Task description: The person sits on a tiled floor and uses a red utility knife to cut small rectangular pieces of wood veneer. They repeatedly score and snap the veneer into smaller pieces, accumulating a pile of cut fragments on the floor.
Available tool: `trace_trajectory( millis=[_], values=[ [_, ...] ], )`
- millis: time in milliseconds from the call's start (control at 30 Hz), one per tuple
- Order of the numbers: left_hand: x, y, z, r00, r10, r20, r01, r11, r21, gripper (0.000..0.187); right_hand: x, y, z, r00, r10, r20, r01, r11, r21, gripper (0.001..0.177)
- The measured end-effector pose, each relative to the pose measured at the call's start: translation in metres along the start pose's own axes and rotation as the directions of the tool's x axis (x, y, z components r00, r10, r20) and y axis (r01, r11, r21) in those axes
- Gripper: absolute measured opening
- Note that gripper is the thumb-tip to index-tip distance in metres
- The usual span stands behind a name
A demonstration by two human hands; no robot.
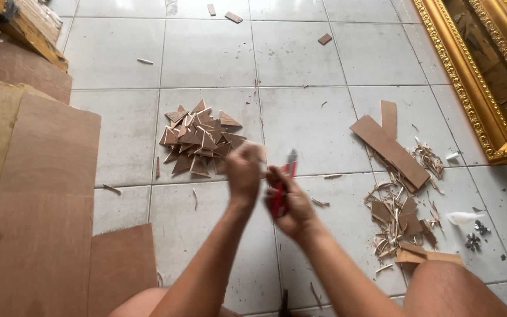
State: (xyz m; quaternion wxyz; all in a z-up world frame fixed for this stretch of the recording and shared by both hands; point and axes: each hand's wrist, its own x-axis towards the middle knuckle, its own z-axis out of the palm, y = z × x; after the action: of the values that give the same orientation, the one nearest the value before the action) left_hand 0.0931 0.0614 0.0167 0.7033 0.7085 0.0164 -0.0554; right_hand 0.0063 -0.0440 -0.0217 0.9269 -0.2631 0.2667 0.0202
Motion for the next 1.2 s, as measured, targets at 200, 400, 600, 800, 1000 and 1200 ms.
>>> trace_trajectory(
  millis=[200, 400, 600, 800, 1000, 1200],
  values=[
    [0.016, -0.007, -0.028, 0.897, -0.018, -0.441, -0.029, 0.995, -0.099, 0.038, 0.016, 0.050, 0.002, 0.992, -0.116, -0.056, 0.124, 0.977, 0.174, 0.045],
    [-0.007, 0.000, 0.011, 0.990, -0.024, -0.140, 0.011, 0.996, -0.090, 0.042, -0.043, -0.029, -0.073, 0.847, -0.430, -0.314, 0.458, 0.889, 0.019, 0.033],
    [-0.025, -0.014, 0.022, 0.989, -0.121, -0.089, 0.114, 0.991, -0.073, 0.048, -0.030, -0.035, -0.074, 0.419, -0.863, -0.282, 0.673, 0.503, -0.542, 0.038],
    [-0.012, -0.009, 0.005, 0.930, -0.080, -0.359, 0.040, 0.992, -0.119, 0.049, 0.031, 0.043, 0.034, 0.885, -0.451, -0.115, 0.448, 0.892, -0.059, 0.079],
    [-0.003, -0.027, 0.010, 0.961, -0.087, -0.263, 0.063, 0.993, -0.098, 0.048, 0.062, -0.010, -0.050, 0.778, -0.498, -0.383, 0.505, 0.858, -0.089, 0.039],
    [-0.028, -0.003, 0.024, 0.967, -0.225, 0.119, 0.233, 0.970, -0.066, 0.064, 0.017, -0.108, -0.184, 0.578, -0.562, -0.591, 0.634, 0.766, -0.108, 0.039]
  ],
)
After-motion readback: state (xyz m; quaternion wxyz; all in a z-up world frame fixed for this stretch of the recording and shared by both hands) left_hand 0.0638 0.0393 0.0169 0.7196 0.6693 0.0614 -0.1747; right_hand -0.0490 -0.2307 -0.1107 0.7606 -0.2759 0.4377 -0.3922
